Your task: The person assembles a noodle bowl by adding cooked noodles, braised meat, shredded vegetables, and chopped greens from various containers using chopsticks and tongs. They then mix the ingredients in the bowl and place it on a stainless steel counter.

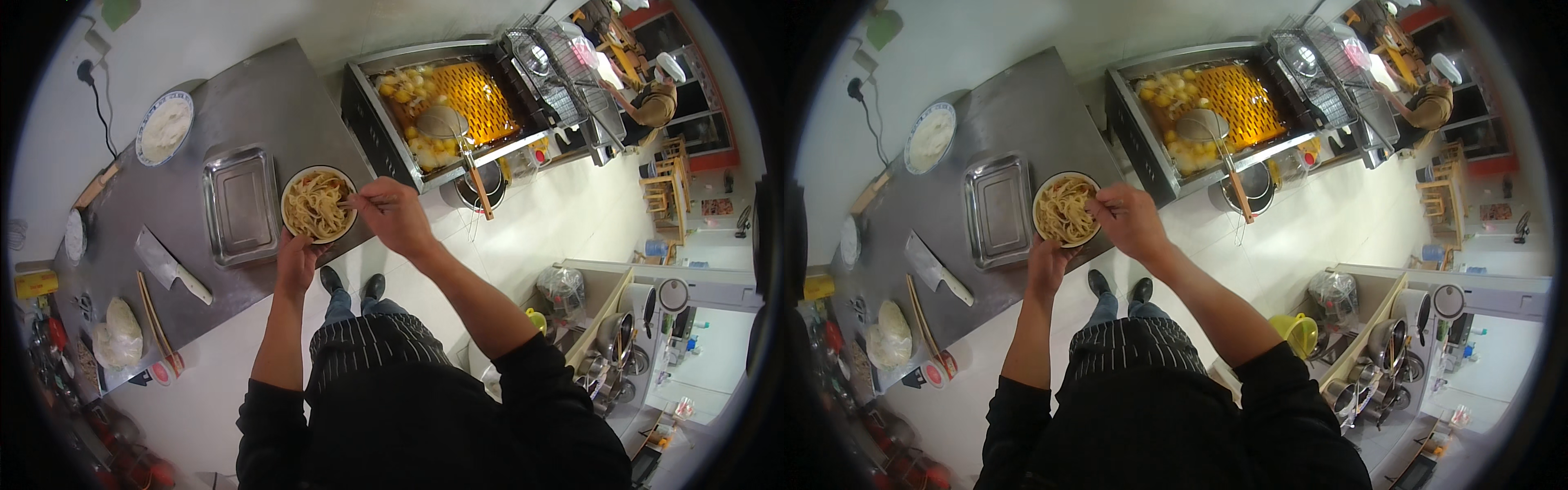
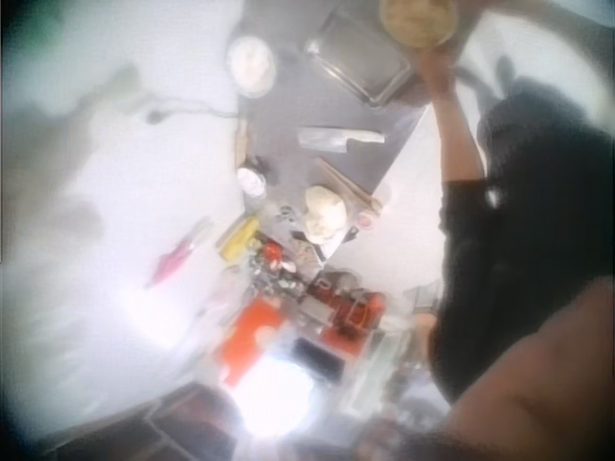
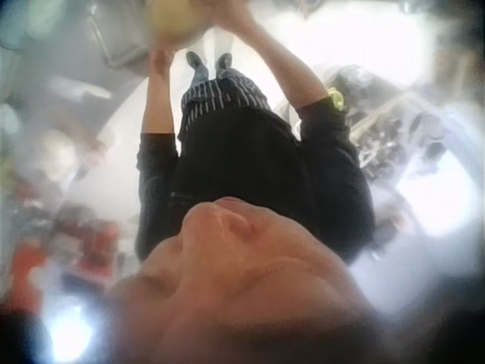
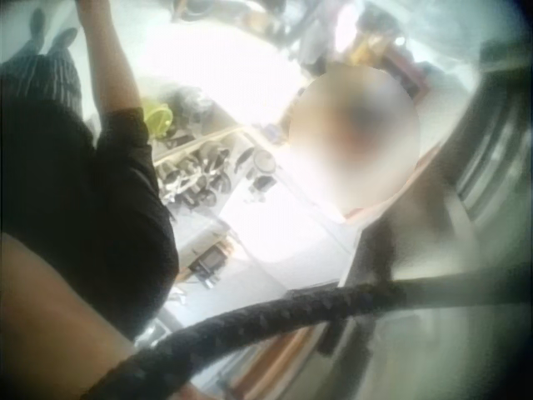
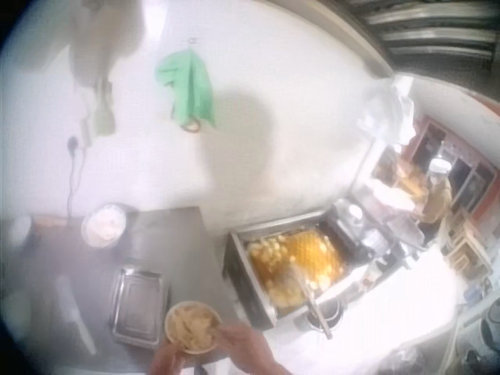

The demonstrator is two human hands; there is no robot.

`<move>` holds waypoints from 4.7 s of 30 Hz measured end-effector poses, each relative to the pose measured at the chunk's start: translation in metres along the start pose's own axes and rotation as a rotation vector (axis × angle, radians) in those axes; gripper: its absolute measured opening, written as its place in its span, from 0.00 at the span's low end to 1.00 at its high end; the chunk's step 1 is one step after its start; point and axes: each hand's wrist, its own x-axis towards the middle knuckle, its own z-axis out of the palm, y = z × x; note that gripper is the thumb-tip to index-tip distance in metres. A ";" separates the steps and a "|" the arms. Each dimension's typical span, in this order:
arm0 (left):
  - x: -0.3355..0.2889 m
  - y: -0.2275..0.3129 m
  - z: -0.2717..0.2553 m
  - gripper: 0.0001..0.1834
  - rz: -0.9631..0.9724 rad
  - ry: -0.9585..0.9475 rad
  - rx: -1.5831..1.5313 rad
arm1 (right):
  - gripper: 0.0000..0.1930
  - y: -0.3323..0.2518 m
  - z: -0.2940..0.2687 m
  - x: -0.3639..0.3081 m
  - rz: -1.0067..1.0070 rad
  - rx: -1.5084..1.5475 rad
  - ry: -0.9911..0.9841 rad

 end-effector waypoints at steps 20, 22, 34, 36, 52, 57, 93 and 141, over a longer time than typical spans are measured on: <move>-0.065 0.012 0.106 0.33 -0.256 -0.321 0.020 | 0.09 -0.035 -0.176 -0.070 0.349 0.534 0.234; -0.064 0.014 0.115 0.34 -0.287 -0.345 0.090 | 0.09 -0.037 -0.181 -0.093 0.384 0.642 0.370; -0.065 0.048 0.128 0.41 -0.423 -0.783 0.200 | 0.13 -0.100 -0.126 -0.180 0.318 0.606 0.985; -0.068 0.053 0.120 0.41 -0.471 -0.788 0.227 | 0.12 -0.105 -0.112 -0.190 0.325 0.608 1.016; -0.100 0.061 0.104 0.44 -0.572 -0.894 0.208 | 0.11 -0.168 -0.082 -0.226 0.323 0.488 1.051; -0.109 0.068 0.098 0.44 -0.555 -0.838 0.230 | 0.10 -0.182 -0.089 -0.234 0.378 0.505 0.997; -0.144 0.141 0.112 0.58 -0.676 -0.942 0.296 | 0.12 -0.240 -0.033 -0.256 0.109 0.990 1.126; -0.161 0.156 0.121 0.63 -1.045 -1.072 0.251 | 0.10 -0.297 -0.011 -0.273 -0.077 0.873 0.658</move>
